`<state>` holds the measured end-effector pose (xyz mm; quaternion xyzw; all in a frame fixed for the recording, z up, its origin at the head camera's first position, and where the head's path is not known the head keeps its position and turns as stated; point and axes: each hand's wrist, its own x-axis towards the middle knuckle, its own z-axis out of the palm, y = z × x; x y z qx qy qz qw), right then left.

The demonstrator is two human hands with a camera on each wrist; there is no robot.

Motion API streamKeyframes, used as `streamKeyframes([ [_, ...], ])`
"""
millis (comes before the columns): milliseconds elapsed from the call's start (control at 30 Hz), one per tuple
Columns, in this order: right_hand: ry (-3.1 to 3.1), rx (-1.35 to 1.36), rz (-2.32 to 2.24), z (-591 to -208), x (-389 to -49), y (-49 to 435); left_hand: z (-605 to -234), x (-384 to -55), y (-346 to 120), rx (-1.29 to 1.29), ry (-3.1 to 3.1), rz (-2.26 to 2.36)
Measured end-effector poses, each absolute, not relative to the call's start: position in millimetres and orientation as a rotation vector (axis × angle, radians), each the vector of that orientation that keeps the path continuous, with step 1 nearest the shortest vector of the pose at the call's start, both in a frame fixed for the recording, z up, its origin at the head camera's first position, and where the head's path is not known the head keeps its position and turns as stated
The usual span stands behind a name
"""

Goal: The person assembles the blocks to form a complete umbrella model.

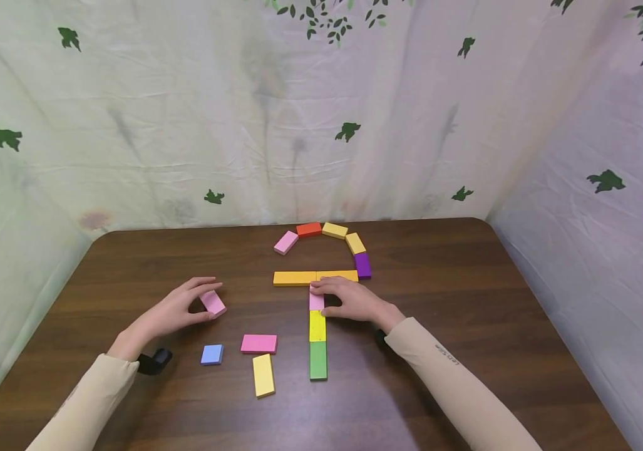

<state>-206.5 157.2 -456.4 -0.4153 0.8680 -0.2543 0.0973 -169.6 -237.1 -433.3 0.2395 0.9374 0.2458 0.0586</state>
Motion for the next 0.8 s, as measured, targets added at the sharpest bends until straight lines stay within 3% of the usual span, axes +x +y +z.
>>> streamKeyframes([
  [800, 2.566, -1.236, -0.742, -455, -207, 157, -443, -173, -227, 0.721, 2.925, 0.716],
])
